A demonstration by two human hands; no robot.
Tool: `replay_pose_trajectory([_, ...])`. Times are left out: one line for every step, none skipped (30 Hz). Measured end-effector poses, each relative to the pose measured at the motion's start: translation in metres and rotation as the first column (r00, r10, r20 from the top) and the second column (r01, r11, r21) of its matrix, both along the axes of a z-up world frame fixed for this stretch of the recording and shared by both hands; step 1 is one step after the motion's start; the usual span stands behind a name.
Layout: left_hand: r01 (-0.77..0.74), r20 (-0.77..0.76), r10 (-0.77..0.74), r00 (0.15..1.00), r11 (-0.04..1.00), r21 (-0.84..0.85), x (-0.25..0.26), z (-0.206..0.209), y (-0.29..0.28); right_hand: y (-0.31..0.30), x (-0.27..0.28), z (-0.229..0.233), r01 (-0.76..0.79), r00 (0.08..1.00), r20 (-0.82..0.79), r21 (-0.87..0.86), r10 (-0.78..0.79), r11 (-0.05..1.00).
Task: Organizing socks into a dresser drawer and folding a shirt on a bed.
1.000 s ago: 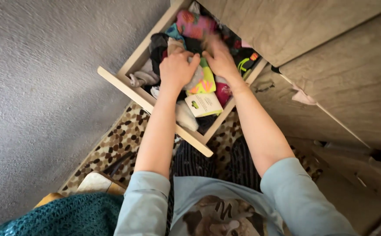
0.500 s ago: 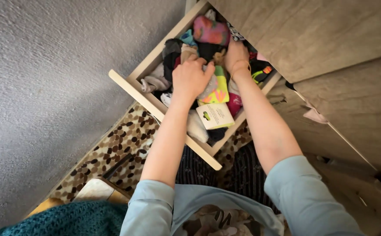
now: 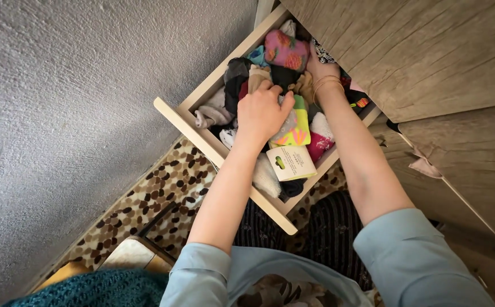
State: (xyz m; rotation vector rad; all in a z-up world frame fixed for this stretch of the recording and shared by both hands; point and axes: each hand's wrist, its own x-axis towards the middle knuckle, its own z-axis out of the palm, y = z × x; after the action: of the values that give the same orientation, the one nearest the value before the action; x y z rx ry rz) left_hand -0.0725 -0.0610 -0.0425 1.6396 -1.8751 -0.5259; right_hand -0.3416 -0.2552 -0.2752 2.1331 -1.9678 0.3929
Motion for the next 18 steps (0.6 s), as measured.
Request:
replay_pose_trajectory([0.002,0.002,-0.002,1.0,1.0,0.001,0.0,0.0,0.0,0.003,0.006,0.012,0.002,1.0,0.002,0.001,-0.002,1.0])
replay_pose_trajectory([0.004,-0.001,-0.004,1.0,1.0,-0.004,0.0,0.0,0.0,0.007,0.011,0.024,0.11,0.911,0.382,0.134,-0.154,0.985])
replay_pose_trajectory([0.005,-0.004,-0.005,1.0,1.0,-0.008,0.0,0.001,0.001,0.011,0.015,0.036,0.156,0.663,0.676,0.294,-0.321,0.943])
replay_pose_trajectory([0.008,-0.004,-0.008,1.0,1.0,-0.009,-0.001,0.0,0.001,0.007,0.007,0.026,0.159,0.663,0.676,0.293,-0.322,0.943])
replay_pose_trajectory([0.008,-0.006,-0.009,1.0,1.0,-0.016,-0.001,0.0,0.001,0.003,-0.001,0.015,0.152,0.789,0.546,0.272,-0.283,0.95])
replay_pose_trajectory([0.007,-0.006,-0.007,1.0,1.0,-0.024,-0.001,-0.001,0.0,-0.003,-0.008,0.004,0.14,0.887,0.398,0.251,-0.234,0.958])
replay_pose_trajectory([0.008,-0.005,-0.008,1.0,1.0,-0.026,-0.001,0.0,-0.001,0.015,-0.008,0.023,0.14,0.886,0.4,0.249,-0.233,0.958])
replay_pose_trajectory([0.006,0.003,-0.006,1.0,1.0,-0.023,-0.001,0.0,-0.002,0.024,0.001,0.041,0.131,0.901,0.372,0.254,-0.222,0.958])
replay_pose_trajectory([0.005,0.011,-0.005,1.0,1.0,-0.02,-0.001,0.0,-0.003,0.032,0.016,0.057,0.123,0.915,0.344,0.259,-0.21,0.958])
replay_pose_trajectory([0.007,0.009,-0.007,1.0,1.0,-0.015,0.0,0.0,-0.001,0.041,0.019,0.062,0.117,0.928,0.312,0.269,-0.202,0.956])
replay_pose_trajectory([0.01,0.016,-0.01,1.0,1.0,0.0,0.0,0.0,0.0,0.049,0.022,0.068,0.112,0.941,0.28,0.279,-0.192,0.954])
replay_pose_trajectory([0.014,0.021,-0.014,1.0,1.0,0.009,-0.001,0.002,-0.001,0.053,0.025,0.076,0.109,0.952,0.247,0.282,-0.183,0.953])
replay_pose_trajectory([0.018,0.019,-0.018,1.0,1.0,0.006,-0.001,0.003,-0.002,0.057,0.026,0.081,0.107,0.961,0.214,0.286,-0.172,0.952])
replay_pose_trajectory([0.02,0.026,-0.02,0.999,1.0,0.009,0.0,0.004,-0.003,0.062,0.029,0.085,0.104,0.97,0.181,0.292,-0.161,0.951])
replay_pose_trajectory([0.023,0.033,-0.023,0.999,1.0,0.013,0.001,0.005,-0.003,0.067,0.032,0.09,0.101,0.978,0.147,0.298,-0.15,0.949])
replay_pose_trajectory([0.029,0.028,-0.03,0.999,1.0,0.011,0.0,0.004,-0.004,0.075,0.026,0.095,0.103,0.984,0.111,0.303,-0.142,0.947])
replay_pose_trajectory([0.03,0.028,-0.03,0.999,1.0,0.006,-0.001,0.004,-0.004,0.087,0.025,0.098,0.105,0.988,0.075,0.309,-0.134,0.945])
replay_pose_trajectory([0.027,0.03,-0.027,0.999,1.0,0.001,-0.001,0.004,-0.005,0.09,0.035,0.101,0.103,0.992,0.04,0.314,-0.121,0.944])
